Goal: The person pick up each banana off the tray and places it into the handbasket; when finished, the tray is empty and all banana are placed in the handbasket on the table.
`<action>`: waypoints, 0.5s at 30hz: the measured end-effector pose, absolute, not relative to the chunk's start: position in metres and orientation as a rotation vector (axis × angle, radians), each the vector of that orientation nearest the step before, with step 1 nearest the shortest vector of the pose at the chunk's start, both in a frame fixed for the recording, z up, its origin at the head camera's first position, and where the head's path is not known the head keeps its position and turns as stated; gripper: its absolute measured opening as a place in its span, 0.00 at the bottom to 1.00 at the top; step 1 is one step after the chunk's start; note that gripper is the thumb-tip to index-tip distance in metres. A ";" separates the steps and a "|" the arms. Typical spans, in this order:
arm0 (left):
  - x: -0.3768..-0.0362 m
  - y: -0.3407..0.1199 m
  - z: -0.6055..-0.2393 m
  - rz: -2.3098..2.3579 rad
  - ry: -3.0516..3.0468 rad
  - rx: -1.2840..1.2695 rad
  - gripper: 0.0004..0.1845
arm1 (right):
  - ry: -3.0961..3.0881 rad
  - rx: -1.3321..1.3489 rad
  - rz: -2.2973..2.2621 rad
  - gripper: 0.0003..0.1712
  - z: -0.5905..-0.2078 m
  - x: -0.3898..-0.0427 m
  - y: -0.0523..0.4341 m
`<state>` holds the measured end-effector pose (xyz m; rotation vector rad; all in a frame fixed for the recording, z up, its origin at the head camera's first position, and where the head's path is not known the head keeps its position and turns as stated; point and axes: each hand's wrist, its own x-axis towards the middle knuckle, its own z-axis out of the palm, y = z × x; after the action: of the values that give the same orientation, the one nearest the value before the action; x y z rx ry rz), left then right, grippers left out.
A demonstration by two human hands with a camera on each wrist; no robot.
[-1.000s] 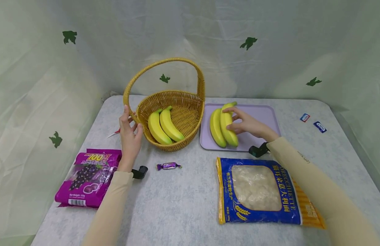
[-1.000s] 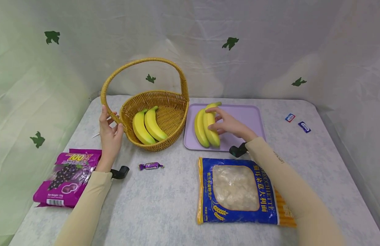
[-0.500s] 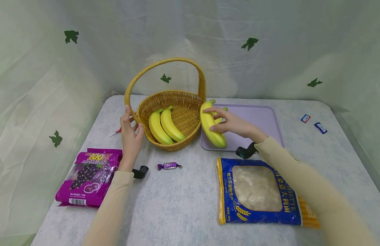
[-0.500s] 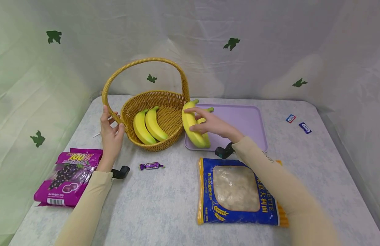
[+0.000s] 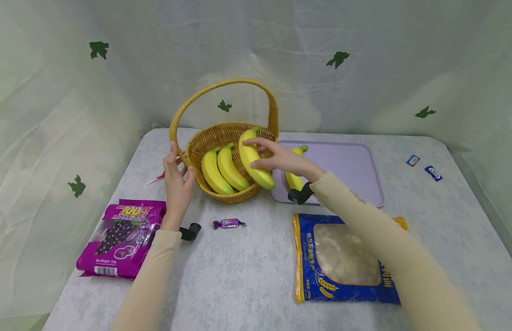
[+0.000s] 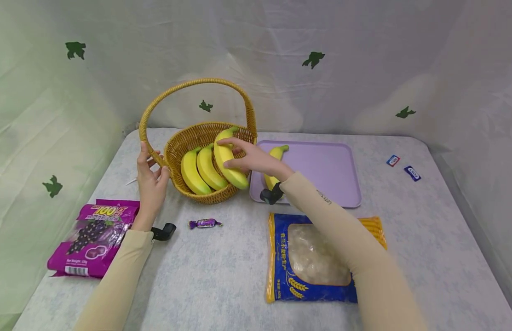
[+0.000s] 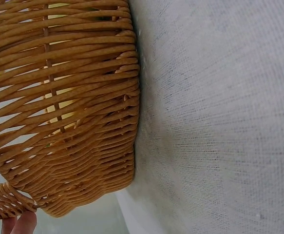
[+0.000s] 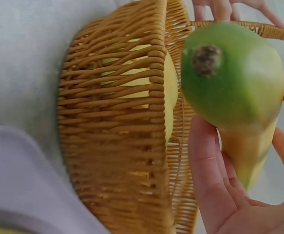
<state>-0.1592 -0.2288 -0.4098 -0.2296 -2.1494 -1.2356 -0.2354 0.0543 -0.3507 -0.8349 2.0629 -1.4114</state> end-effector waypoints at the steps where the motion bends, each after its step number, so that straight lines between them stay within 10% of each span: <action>1: -0.158 -0.227 -0.408 -1.238 -2.144 -0.233 0.46 | 2.071 -0.836 -1.412 0.34 -0.351 -0.237 0.050; 15: -0.160 -0.230 -0.413 -1.234 -2.150 -0.227 0.45 | 2.117 -0.796 -1.433 0.31 -0.362 -0.258 0.017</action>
<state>-0.1602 -0.2302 -0.4125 -0.2273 -2.1502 -1.2341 -0.2581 0.0168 -0.3622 -0.7961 2.1166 -1.4327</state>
